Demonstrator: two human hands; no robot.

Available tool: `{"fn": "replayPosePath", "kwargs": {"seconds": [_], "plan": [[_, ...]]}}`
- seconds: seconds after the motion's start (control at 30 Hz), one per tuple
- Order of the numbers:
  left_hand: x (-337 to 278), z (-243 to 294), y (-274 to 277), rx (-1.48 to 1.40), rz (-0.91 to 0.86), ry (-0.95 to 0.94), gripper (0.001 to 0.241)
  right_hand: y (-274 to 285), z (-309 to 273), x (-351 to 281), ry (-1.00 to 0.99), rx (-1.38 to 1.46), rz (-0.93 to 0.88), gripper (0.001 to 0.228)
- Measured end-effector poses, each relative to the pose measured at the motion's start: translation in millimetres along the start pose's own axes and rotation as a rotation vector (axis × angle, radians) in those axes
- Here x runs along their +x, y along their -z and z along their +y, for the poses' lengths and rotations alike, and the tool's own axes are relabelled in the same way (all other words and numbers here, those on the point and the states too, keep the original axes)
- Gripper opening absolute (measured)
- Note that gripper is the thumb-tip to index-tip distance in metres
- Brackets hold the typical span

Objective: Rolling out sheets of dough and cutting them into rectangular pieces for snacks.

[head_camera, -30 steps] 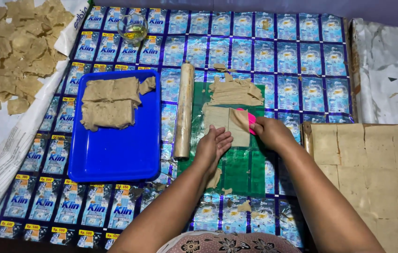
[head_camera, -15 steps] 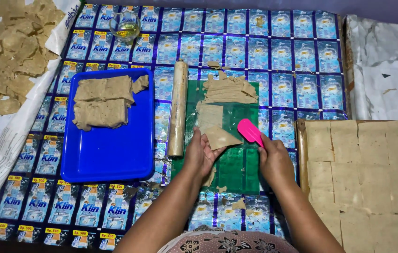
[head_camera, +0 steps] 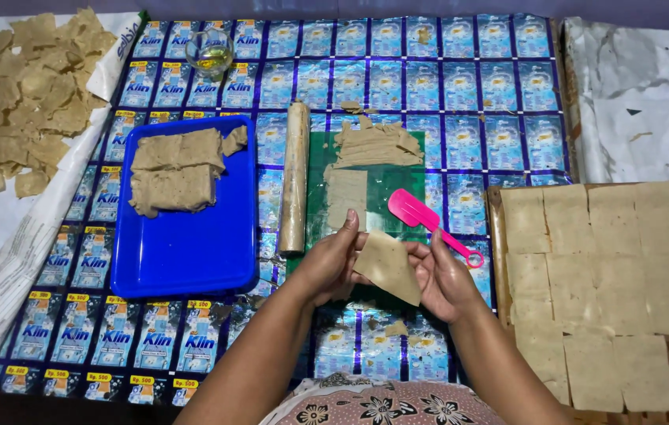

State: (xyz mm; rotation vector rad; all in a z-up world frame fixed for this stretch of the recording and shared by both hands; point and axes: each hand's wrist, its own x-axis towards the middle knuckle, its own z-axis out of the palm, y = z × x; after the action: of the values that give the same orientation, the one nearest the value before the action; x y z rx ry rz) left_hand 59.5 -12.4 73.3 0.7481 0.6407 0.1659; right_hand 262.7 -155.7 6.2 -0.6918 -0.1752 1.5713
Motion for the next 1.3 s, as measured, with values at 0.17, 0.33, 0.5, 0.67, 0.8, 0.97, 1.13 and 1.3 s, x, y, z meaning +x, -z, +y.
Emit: {"fn": "replayPosePath", "kwargs": {"seconds": [0.17, 0.33, 0.5, 0.67, 0.8, 0.97, 1.13, 1.3], "plan": [[22, -19, -2, 0.063, 0.072, 0.033, 0.077, -19, -17, -51, 0.008, 0.056, 0.061, 0.056], [44, -49, -19, 0.099, -0.023, 0.116, 0.079, 4, -29, -95, 0.101, -0.114, 0.231, 0.041], [83, -111, -25, 0.136, -0.053, 0.166, 0.066, -3, -74, -123, 0.079, -0.306, 0.429, 0.037], [62, -111, -50, 0.506, 0.083, -0.420, 0.053, 82, -128, -166, 0.377, -0.372, 0.605, 0.026], [49, -113, -49, 0.633, 0.077, -0.596, 0.042, 121, -168, -224, 0.612, -0.412, 0.870, 0.023], [40, -107, -54, 0.789, 0.115, -0.674, 0.038, 128, -162, -273, 0.613, -0.395, 1.248, 0.024], [35, -105, -55, 0.818, 0.114, -0.689, 0.038, 160, -147, -302, 0.604, -0.339, 1.353, 0.024], [33, -103, -55, 0.894, 0.118, -0.716, 0.038, 183, -136, -317, 0.656, -0.282, 1.292, 0.022]]}}
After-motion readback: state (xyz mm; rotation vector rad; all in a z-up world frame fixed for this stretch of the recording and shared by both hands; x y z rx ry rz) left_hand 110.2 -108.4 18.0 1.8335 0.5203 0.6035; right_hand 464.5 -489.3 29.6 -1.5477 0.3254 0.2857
